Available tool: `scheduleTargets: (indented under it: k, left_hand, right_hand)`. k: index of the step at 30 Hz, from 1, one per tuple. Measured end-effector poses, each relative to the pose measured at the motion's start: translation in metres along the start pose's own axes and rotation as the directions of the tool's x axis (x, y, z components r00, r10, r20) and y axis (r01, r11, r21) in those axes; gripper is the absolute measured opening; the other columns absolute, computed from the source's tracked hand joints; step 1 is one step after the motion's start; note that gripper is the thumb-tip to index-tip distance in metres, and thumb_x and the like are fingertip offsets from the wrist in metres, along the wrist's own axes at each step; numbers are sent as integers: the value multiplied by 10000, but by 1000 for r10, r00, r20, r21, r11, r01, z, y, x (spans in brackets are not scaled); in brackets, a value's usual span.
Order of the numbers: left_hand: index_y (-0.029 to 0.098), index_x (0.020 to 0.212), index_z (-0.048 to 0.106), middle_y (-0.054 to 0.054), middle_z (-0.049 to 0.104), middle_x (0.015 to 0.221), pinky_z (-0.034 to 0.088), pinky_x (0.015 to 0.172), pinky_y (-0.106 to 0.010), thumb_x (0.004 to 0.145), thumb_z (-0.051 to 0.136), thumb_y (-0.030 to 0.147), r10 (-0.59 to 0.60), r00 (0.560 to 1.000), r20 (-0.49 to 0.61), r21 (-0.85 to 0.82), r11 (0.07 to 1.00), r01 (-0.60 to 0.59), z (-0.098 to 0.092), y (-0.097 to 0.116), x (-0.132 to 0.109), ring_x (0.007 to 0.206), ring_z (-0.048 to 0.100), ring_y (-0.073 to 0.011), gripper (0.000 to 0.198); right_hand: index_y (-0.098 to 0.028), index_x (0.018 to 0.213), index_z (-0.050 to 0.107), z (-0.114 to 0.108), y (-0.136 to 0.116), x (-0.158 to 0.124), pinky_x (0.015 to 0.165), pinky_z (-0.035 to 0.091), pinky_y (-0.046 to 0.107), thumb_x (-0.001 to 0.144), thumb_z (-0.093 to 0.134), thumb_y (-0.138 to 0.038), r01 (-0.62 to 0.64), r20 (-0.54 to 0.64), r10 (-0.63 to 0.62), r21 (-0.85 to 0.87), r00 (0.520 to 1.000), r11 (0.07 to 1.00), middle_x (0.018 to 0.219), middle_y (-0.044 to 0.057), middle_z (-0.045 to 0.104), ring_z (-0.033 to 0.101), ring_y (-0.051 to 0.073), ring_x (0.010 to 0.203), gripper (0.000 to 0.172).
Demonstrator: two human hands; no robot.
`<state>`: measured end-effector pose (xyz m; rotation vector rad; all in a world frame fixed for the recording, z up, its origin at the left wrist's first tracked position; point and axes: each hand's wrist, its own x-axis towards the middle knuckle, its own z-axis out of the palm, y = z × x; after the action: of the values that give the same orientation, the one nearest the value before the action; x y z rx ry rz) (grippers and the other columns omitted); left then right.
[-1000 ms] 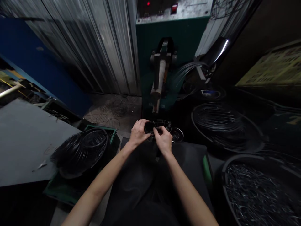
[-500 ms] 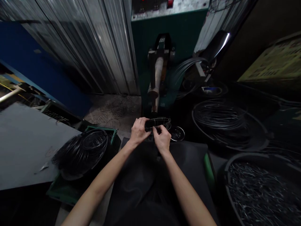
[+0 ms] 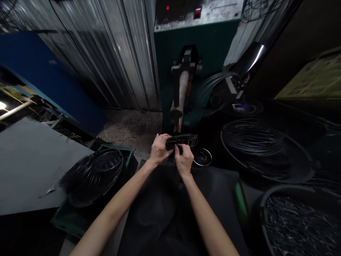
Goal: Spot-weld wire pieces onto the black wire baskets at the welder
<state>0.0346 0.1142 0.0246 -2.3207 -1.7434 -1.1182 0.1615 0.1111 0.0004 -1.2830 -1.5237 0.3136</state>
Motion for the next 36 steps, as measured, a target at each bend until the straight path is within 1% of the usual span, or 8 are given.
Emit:
scheduleTargets:
  k: [7,13,17,22,26,32,36]
  left_hand:
    - [199,1115,506,-70,601,1143,328,1117,-487,729,640,209,10,1000,-7,-21,1000,-10,7,-5,5,1115,565,-200,408]
    - [189,1110,509,-77,600,1140,335,1116,-490,716,645,193,27,998,-55,-32,999,-29,11,-9,8,1104,570,-199,417]
    - [193,1107,512,-74,603,1135,337,1113,-499,727,639,195,13,999,-40,-35,999,-15,12,-9,11,1110,569,-199,401]
    - [196,1108,512,-73,604,1142,324,1121,-497,739,634,213,9,999,-43,-45,999,-10,13,-10,14,1116,570,-197,389]
    - [198,1109,506,-70,606,1140,320,1119,-501,735,636,211,10,999,-43,-51,999,-12,14,-13,16,1108,572,-197,396]
    - [189,1117,498,-67,607,1138,321,1124,-475,746,635,225,44,997,-63,-41,998,-47,15,-16,18,1108,568,-193,397]
    - [188,1114,506,-73,599,1146,318,1124,-478,736,637,209,29,999,-29,-38,999,-30,13,-15,19,1113,567,-196,401]
  right_hand:
    - [-187,776,591,4,3,9,661,444,295,914,432,-472,40,-11,-40,1,999,999,729,57,592,549,172,667,355]
    - [-187,784,597,6,5,11,657,450,294,926,411,-486,57,-14,-56,13,998,998,731,60,597,561,171,672,380]
    - [-180,783,603,7,6,13,655,448,289,926,434,-464,79,-30,-79,13,996,997,733,59,599,558,167,671,360]
    - [-184,776,605,9,7,17,660,451,297,915,438,-475,60,-20,-60,7,998,998,733,62,598,554,172,672,363]
    - [-184,788,607,11,10,18,670,451,296,920,442,-452,75,-20,-76,-5,997,997,744,61,602,561,173,686,341]
    - [-175,795,606,14,12,19,665,445,285,929,451,-440,113,-52,-113,-7,992,994,744,59,607,567,169,688,335]
    - [-181,785,606,14,11,20,665,445,290,927,436,-467,85,-49,-87,-38,995,996,744,62,606,567,172,686,362]
